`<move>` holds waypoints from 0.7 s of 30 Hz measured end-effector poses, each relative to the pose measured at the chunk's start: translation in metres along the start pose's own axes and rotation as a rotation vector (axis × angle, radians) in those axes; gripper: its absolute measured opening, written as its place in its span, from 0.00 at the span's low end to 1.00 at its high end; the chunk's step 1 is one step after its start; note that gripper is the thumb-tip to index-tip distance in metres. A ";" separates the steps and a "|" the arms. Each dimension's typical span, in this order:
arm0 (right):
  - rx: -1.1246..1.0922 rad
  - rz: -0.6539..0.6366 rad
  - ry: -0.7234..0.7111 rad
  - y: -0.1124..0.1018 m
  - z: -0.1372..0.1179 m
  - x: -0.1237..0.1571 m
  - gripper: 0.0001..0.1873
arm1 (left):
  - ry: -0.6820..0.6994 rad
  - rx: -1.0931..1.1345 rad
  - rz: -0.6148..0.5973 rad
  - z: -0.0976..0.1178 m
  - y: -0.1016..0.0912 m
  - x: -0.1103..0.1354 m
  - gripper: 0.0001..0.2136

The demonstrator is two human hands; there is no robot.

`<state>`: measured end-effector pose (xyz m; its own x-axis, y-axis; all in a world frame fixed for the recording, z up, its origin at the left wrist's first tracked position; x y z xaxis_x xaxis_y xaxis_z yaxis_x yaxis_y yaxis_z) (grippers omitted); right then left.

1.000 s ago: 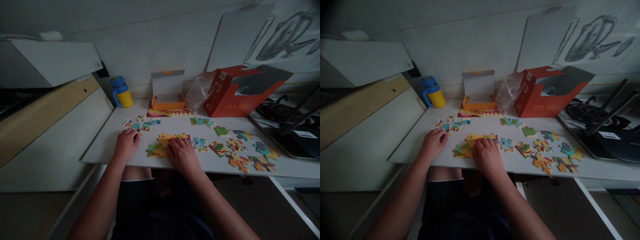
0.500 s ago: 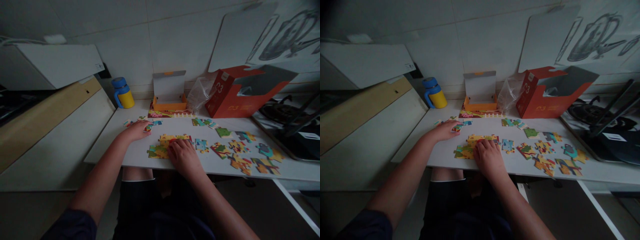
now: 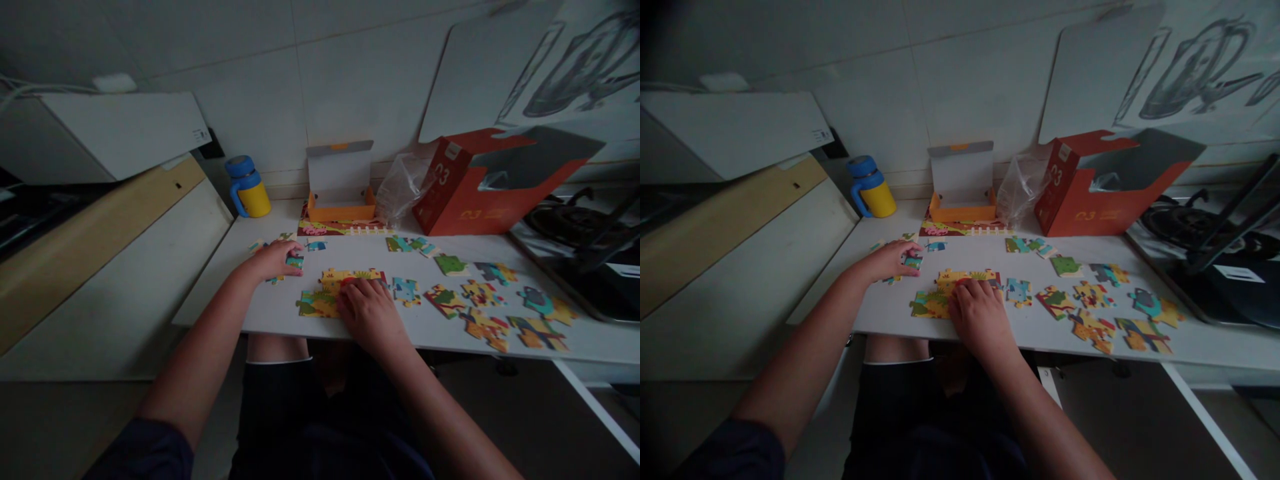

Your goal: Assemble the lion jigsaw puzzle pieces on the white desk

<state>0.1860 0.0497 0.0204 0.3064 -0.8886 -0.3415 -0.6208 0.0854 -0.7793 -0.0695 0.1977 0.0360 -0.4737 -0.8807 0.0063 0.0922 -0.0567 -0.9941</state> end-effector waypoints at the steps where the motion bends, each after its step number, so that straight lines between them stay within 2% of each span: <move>1: 0.001 -0.001 -0.001 0.000 0.000 0.000 0.10 | 0.005 -0.025 0.006 0.000 -0.001 0.000 0.31; 5: 0.009 0.015 -0.003 0.001 0.001 0.000 0.10 | 0.045 -0.104 0.011 -0.003 -0.005 0.001 0.30; 11: 0.010 0.028 -0.004 0.001 0.001 0.001 0.10 | 0.049 -0.080 -0.006 -0.011 -0.001 -0.002 0.27; 15: -0.005 0.017 -0.002 0.001 0.001 0.000 0.10 | 0.031 -0.069 0.040 -0.011 -0.003 -0.003 0.28; 18: -0.009 0.015 0.001 0.001 0.001 0.000 0.10 | -0.032 0.015 0.081 -0.006 -0.007 0.002 0.26; 21: -0.011 0.012 0.006 0.000 -0.001 -0.001 0.11 | -0.031 0.223 0.088 0.003 -0.007 0.011 0.18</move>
<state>0.1854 0.0496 0.0215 0.2942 -0.8903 -0.3475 -0.6321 0.0915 -0.7694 -0.0731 0.1869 0.0437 -0.4289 -0.9004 -0.0725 0.3249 -0.0788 -0.9425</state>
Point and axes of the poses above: each hand's wrist, its own x-axis away from the middle knuckle, its own y-axis out of the palm, z = x × y, the point moved 5 cm from there along -x, towards the middle knuckle, and after that the axes turned 15 degrees about -x, right-handed, at the moved point
